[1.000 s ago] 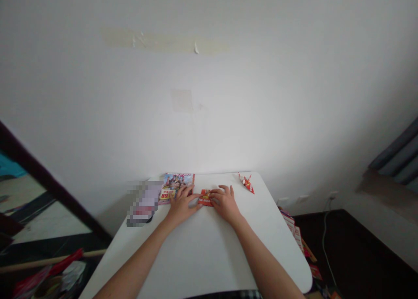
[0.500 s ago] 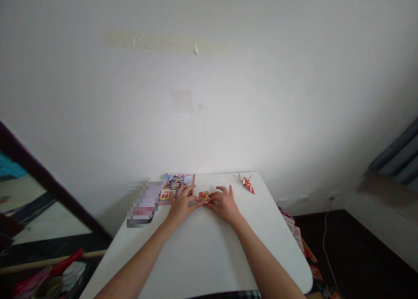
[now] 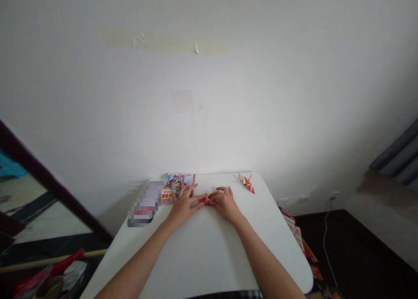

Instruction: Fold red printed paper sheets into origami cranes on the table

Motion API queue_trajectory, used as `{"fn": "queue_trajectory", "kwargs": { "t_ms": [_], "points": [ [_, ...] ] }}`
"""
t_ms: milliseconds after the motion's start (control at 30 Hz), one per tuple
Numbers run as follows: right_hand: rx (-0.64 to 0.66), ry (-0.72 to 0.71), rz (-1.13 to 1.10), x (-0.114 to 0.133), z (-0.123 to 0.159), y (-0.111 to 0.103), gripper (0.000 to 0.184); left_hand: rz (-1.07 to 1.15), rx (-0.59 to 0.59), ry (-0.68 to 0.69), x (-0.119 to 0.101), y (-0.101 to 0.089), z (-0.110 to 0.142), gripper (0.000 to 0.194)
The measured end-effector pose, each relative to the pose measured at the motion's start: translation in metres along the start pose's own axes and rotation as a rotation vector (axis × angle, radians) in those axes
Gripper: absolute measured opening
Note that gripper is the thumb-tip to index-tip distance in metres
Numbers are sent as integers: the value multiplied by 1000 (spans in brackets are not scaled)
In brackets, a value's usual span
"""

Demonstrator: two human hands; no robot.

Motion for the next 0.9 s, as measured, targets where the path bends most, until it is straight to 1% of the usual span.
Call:
{"fn": "queue_trajectory", "kwargs": {
  "t_ms": [100, 200, 300, 433, 633, 767, 900],
  "points": [
    [-31, -8, 36, 1, 0, -2, 16, -7, 35, -39, 1, 1, 0, 30],
    [-78, 29, 76, -1, 0, -3, 16, -2, 43, -81, 2, 2, -1, 29],
    [-98, 77, 97, -4, 0, -3, 16, 11, 40, -105, 2, 3, -3, 27],
    [-111, 118, 114, -5, 1, -3, 21, 9, 21, -128, 3, 3, -5, 22],
    [-84, 167, 141, -4, 1, -3, 27, 11, 22, -132, 2, 1, -5, 23],
    [-62, 189, 167, -3, 0, -2, 22, 16, 20, -143, 2, 1, -5, 25],
    [-48, 205, 182, -2, 0, -2, 17, 9, 2, -148, 3, 3, -6, 23]
  ]
}}
Point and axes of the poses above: each hand's wrist, its own z-axis away from the middle knuckle, its own y-axis out of the palm, x = y × z, the point moved 6 cm from there along -z, towards the middle knuckle, and after that the axes turned 3 degrees about y, right-handed, at the moved point
